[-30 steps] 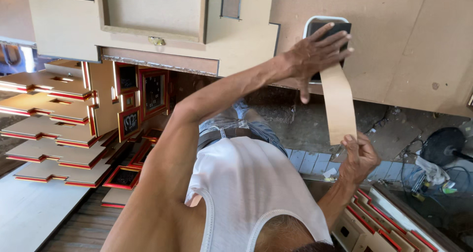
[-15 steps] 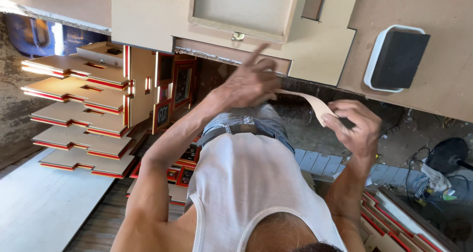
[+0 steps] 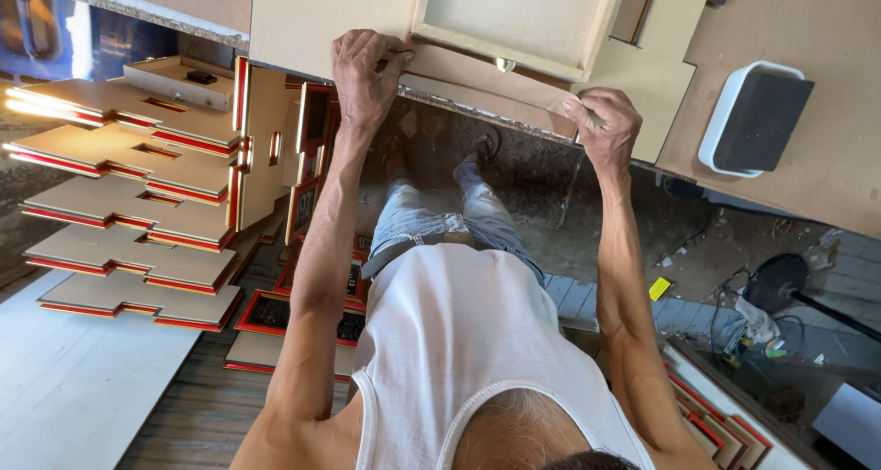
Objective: The person sands wooden picture frame components with a sanding block, then fits thin wooden strips into the frame recesses and presses them into place. They work on several frame pieces on the workbench and finally pick up a completed frame and carry it away.
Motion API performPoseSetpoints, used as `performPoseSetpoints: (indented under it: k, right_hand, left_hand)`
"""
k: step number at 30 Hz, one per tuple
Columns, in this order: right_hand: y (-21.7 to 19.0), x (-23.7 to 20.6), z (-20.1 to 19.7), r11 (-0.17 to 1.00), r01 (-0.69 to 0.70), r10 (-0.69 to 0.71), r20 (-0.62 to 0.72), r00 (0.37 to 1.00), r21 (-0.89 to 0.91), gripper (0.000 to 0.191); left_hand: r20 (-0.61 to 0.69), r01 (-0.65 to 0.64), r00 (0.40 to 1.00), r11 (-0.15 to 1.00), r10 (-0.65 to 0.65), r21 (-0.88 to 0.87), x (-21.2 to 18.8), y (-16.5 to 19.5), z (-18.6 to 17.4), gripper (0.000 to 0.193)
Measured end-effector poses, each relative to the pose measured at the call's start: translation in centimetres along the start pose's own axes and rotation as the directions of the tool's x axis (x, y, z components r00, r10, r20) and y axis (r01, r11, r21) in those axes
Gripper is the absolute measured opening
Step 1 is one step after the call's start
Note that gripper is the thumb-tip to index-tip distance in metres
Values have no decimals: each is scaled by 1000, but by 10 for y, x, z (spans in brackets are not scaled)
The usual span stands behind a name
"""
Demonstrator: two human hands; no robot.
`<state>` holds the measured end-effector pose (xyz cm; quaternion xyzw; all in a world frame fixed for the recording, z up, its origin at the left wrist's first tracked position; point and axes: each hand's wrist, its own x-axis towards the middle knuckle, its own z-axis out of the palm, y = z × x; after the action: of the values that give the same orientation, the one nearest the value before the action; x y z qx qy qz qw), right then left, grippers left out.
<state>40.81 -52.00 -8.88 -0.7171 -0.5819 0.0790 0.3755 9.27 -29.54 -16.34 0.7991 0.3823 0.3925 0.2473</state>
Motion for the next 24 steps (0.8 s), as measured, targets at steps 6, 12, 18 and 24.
performPoseSetpoints:
  k: [6,12,18,24]
  right_hand:
    - [7,-1,1,1000,-7,6,-74,997,-9,20]
    - [10,3,0,990,100,-112,-117,987,-101,15]
    - [11,4,4,998,51,-57,-139,989,-46,15]
    - [14,2,-1,998,26,-32,-103,994,-62,17]
  left_hand:
    - [-159,15,987,1000,-16,-6,5,21,6,8]
    - [-227,74,971,997,-70,10,6,24,23,8]
    - [-216,155,962,985,-169,-80,3,13,29,14]
    - [-231,134,958,978,-169,-159,2,22,25,14]
